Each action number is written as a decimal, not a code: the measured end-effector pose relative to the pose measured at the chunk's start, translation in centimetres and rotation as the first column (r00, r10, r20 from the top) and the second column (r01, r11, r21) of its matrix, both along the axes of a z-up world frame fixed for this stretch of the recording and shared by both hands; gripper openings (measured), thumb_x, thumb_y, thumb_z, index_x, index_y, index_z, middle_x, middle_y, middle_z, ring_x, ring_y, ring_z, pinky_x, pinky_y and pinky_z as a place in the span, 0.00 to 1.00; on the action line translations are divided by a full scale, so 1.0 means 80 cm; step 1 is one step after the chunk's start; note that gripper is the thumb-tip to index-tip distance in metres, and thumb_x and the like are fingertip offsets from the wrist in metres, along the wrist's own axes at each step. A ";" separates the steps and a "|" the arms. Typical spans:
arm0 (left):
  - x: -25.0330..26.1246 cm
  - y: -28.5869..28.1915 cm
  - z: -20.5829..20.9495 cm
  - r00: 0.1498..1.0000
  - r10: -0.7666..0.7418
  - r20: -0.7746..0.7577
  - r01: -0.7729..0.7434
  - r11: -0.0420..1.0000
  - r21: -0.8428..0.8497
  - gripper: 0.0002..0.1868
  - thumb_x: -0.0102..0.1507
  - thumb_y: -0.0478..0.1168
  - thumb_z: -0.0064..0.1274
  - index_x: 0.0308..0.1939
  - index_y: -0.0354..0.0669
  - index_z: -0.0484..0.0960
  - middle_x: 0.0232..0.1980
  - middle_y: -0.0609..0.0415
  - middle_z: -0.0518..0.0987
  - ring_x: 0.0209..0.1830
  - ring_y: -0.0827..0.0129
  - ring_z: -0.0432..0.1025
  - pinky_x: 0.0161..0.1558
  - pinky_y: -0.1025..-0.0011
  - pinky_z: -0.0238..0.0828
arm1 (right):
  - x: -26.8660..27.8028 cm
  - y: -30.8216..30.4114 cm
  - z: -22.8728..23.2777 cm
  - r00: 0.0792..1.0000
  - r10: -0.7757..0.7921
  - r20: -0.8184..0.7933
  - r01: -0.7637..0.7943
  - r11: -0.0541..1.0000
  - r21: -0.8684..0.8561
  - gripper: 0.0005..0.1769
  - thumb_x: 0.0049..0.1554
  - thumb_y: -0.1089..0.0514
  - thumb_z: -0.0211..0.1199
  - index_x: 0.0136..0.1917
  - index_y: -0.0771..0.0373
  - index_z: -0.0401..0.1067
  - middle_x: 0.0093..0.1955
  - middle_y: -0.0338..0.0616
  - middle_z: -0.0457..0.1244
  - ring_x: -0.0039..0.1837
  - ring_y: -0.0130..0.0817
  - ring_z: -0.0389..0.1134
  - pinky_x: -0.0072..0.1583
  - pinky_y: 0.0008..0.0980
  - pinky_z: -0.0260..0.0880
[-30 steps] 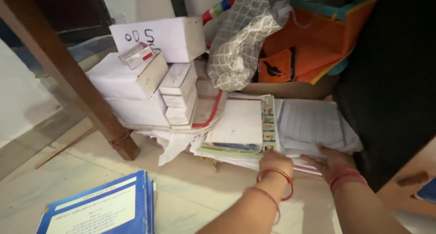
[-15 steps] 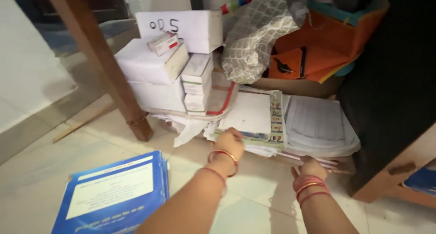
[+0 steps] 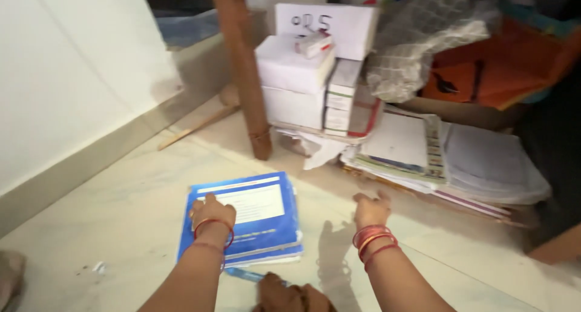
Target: The person sits on the floor and wipes the covers of several documents and notebooks with a brown cloth. They handle a cardboard folder, a yellow plastic bag, and a blue notebook, cleaning each item individually before placing them aside.
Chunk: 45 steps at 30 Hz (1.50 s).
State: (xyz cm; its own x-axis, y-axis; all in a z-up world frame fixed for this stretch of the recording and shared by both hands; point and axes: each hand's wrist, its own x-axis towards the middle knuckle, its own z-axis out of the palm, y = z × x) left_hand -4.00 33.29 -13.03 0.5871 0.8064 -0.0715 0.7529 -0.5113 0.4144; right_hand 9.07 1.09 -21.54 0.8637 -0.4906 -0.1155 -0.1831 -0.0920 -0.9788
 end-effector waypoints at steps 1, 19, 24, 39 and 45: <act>-0.021 0.014 -0.001 1.000 0.012 0.000 -0.012 1.000 -0.001 0.30 0.58 0.46 0.55 0.64 0.47 0.73 0.70 0.39 0.65 0.70 0.41 0.60 0.66 0.50 0.63 | -0.018 0.023 0.017 1.000 0.012 0.000 -0.012 1.000 -0.001 0.44 0.44 0.59 0.72 0.72 0.68 0.62 0.67 0.65 0.62 0.63 0.57 0.67 0.65 0.46 0.69; -0.061 0.132 -0.134 0.998 0.058 -0.029 -0.063 0.968 -0.242 0.36 0.60 0.62 0.56 0.61 0.38 0.76 0.64 0.35 0.73 0.65 0.43 0.71 0.64 0.53 0.69 | -0.095 0.198 0.016 0.765 0.328 -0.554 -0.639 0.496 -0.589 0.47 0.50 0.36 0.70 0.72 0.64 0.61 0.70 0.61 0.61 0.68 0.59 0.65 0.70 0.48 0.66; -0.058 0.133 -0.152 0.998 0.067 0.007 -0.064 0.968 -0.243 0.39 0.61 0.63 0.54 0.64 0.36 0.72 0.66 0.37 0.70 0.65 0.43 0.70 0.65 0.53 0.70 | -0.080 0.176 -0.019 0.698 0.290 -0.654 -0.666 0.598 -0.445 0.56 0.46 0.27 0.74 0.68 0.75 0.64 0.64 0.68 0.65 0.64 0.58 0.71 0.65 0.43 0.72; -0.054 0.143 -0.126 0.973 0.170 -0.159 -0.223 0.873 -0.433 0.44 0.61 0.72 0.47 0.63 0.37 0.79 0.67 0.37 0.76 0.68 0.47 0.72 0.68 0.56 0.68 | -0.074 0.172 -0.009 0.659 0.566 -0.495 -0.656 0.754 -0.012 0.47 0.45 0.40 0.76 0.59 0.86 0.75 0.51 0.69 0.74 0.47 0.51 0.79 0.50 0.40 0.78; -0.061 0.142 -0.145 0.966 0.235 -0.109 -0.259 0.882 -0.393 0.47 0.64 0.75 0.32 0.61 0.38 0.82 0.63 0.38 0.82 0.64 0.46 0.75 0.64 0.54 0.71 | -0.100 0.171 0.027 0.691 0.671 -0.268 -0.634 0.741 0.220 0.42 0.44 0.56 0.75 0.65 0.77 0.63 0.53 0.64 0.71 0.48 0.50 0.76 0.49 0.42 0.79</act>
